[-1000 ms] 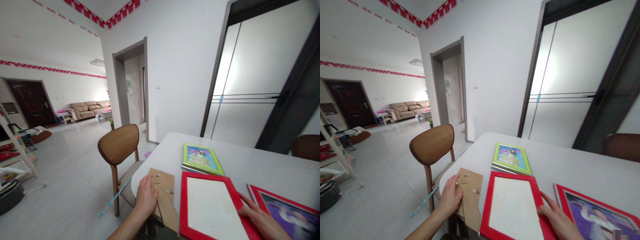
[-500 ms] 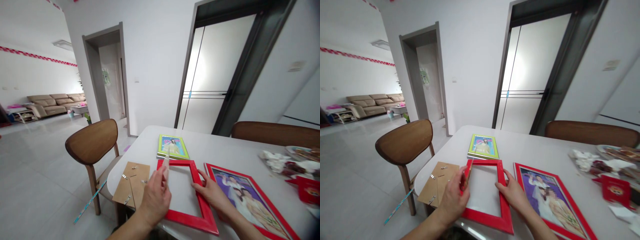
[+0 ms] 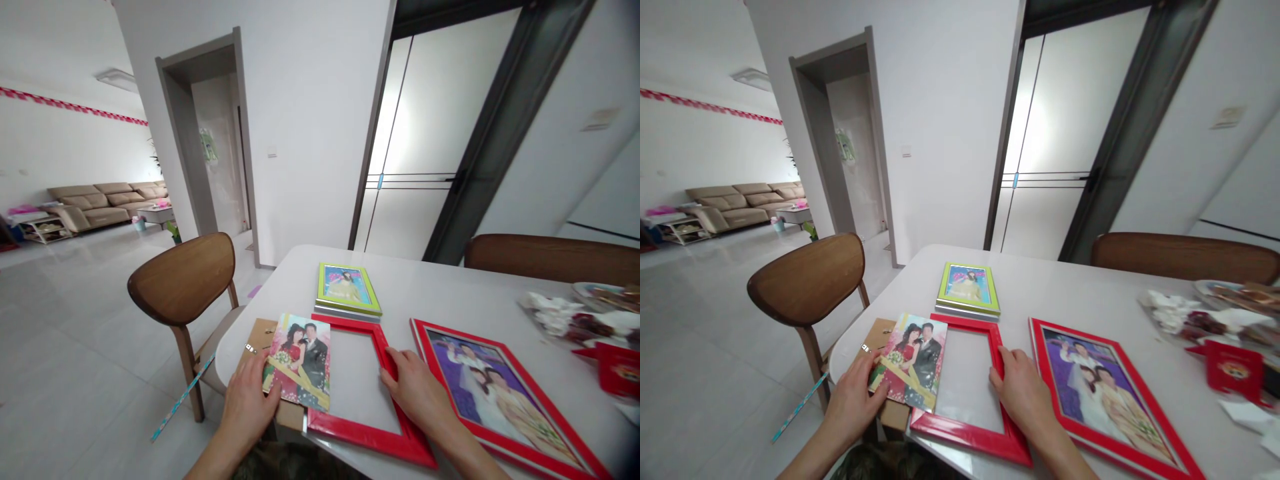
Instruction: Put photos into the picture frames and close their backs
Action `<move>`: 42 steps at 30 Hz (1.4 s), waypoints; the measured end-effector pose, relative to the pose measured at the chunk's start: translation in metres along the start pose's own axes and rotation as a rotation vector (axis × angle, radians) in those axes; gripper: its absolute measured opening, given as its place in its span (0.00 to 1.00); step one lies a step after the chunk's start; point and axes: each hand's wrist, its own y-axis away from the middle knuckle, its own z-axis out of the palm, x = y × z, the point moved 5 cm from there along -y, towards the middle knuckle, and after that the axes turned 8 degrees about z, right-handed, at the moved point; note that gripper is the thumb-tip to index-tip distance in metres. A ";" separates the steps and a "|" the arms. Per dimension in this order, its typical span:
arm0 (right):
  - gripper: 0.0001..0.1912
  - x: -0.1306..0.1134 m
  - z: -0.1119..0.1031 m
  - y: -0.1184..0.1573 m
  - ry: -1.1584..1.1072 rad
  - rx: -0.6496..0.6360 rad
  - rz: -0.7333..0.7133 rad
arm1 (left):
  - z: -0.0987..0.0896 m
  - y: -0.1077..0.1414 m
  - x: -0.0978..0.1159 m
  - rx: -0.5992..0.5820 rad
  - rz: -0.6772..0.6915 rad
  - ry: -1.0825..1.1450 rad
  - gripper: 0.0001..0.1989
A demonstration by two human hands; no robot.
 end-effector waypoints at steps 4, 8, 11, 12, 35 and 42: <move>0.20 -0.028 -0.007 0.004 -0.322 0.006 -0.057 | 0.000 -0.002 0.008 -0.007 0.100 -0.057 0.23; 0.27 -0.066 0.026 0.008 -0.869 -0.385 0.104 | 0.012 0.003 0.029 -0.065 0.291 0.030 0.27; 0.33 -0.093 0.041 0.008 -1.192 -0.490 0.214 | 0.025 0.006 0.043 -0.123 0.379 0.048 0.29; 0.34 -0.100 0.040 0.007 -1.278 -0.471 0.227 | 0.027 0.006 0.046 -0.127 0.392 0.045 0.30; 0.33 -0.004 -0.002 -0.001 -1.335 -0.397 0.497 | 0.055 -0.008 0.075 -0.013 -0.145 0.925 0.32; 0.28 -0.005 0.013 -0.011 -1.102 -0.296 0.363 | 0.056 0.009 0.087 -0.192 0.220 0.408 0.28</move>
